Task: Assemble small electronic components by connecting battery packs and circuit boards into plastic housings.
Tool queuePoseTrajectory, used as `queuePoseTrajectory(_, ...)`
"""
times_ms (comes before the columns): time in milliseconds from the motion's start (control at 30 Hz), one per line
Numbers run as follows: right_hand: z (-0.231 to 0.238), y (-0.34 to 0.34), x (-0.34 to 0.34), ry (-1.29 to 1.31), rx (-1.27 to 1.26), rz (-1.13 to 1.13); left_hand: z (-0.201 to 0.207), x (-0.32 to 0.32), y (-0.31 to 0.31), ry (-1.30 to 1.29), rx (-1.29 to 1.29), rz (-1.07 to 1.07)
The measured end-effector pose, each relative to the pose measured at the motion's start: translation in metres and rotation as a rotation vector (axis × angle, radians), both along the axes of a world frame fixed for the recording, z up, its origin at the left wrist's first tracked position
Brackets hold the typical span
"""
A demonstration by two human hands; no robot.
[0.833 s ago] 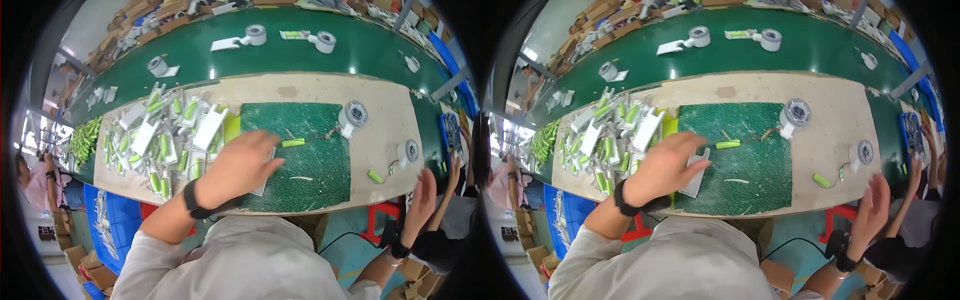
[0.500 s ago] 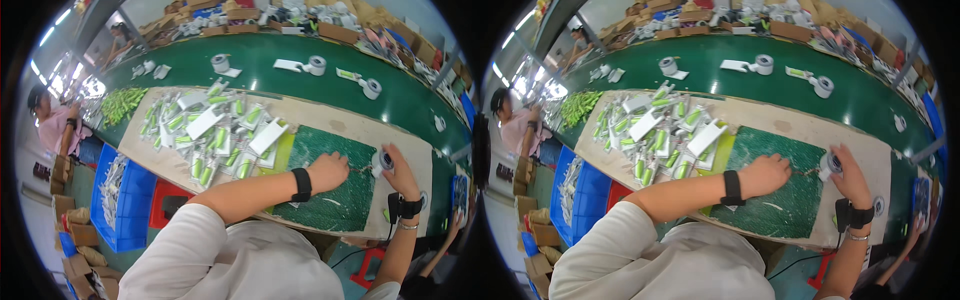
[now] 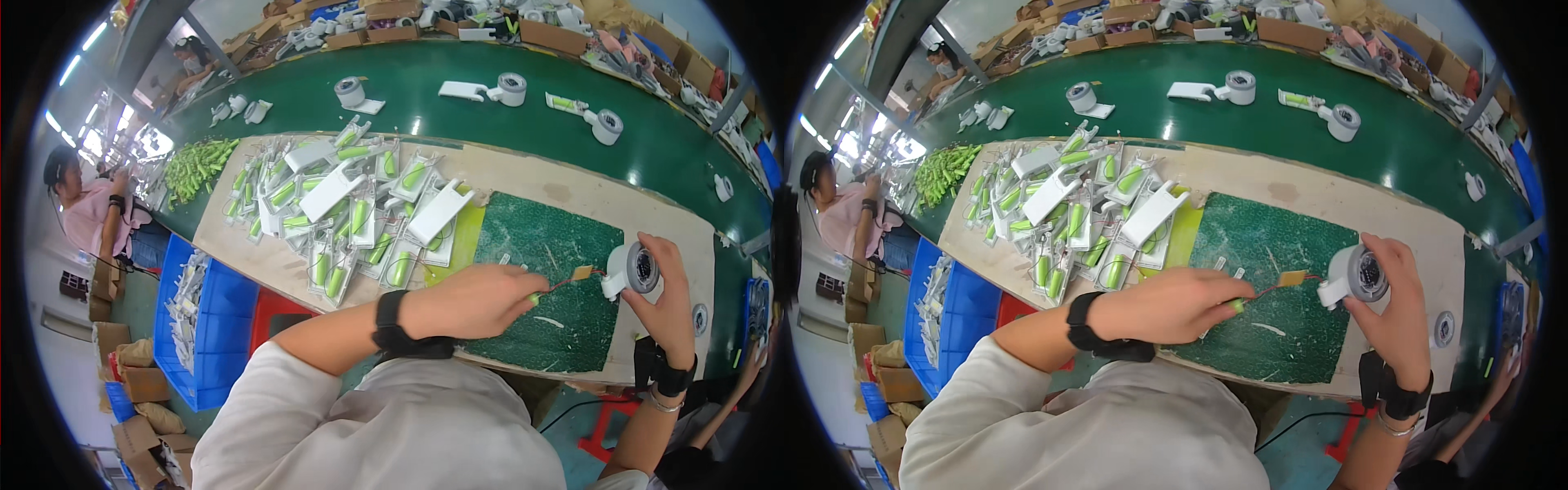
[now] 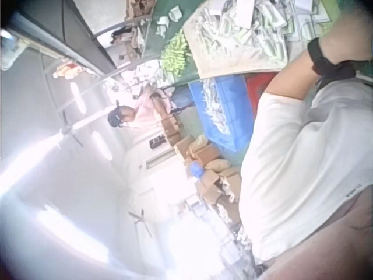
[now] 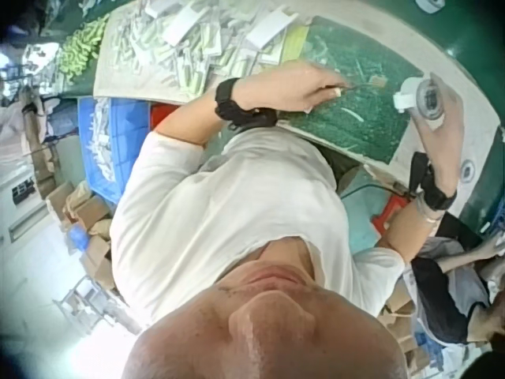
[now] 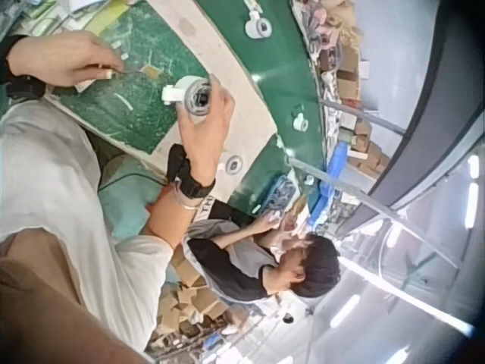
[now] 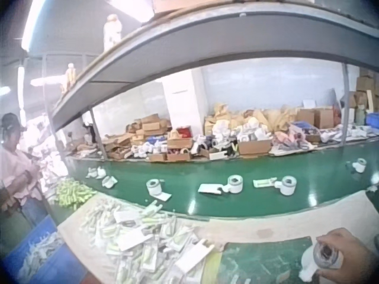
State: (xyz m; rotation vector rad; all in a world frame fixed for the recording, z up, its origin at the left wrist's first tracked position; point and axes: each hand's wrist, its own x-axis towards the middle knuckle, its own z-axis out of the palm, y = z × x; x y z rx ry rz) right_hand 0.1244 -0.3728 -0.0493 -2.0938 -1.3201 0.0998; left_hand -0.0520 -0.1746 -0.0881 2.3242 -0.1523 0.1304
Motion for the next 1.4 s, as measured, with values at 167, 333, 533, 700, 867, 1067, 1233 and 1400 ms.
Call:
queuePoseTrajectory(167,0.006,0.022,-0.013,-0.053,0.161,0.2,0.008,-0.047,0.003,0.58,-1.092,0.217)
queuePoseTrajectory(333,-0.004,0.019,-0.014,0.067,0.129,0.177,-0.01,-0.052,0.002,0.409,-0.794,0.062)
queuePoseTrajectory(533,-0.012,0.027,-0.012,-0.012,0.109,0.145,-0.004,-0.037,0.006,0.146,-0.008,0.272)
queuePoseTrajectory(700,-0.009,0.03,-0.009,-0.049,0.135,0.129,-0.009,-0.023,0.015,0.521,-0.739,0.306)
queuePoseTrajectory(867,-0.009,0.028,-0.007,-0.022,0.139,0.153,-0.013,-0.028,0.013,0.586,-0.927,0.224)
queuePoseTrajectory(1067,-0.02,0.035,-0.004,-0.016,0.158,0.196,-0.017,-0.014,0.013,0.506,-0.346,0.39)
queuePoseTrajectory(1233,-0.021,0.038,-0.006,-0.002,0.133,0.193,-0.019,-0.002,0.012,0.402,-0.068,0.402)
queuePoseTrajectory(1400,-0.025,0.036,-0.003,0.01,0.106,0.183,-0.025,0.007,0.01,0.387,0.08,0.379)
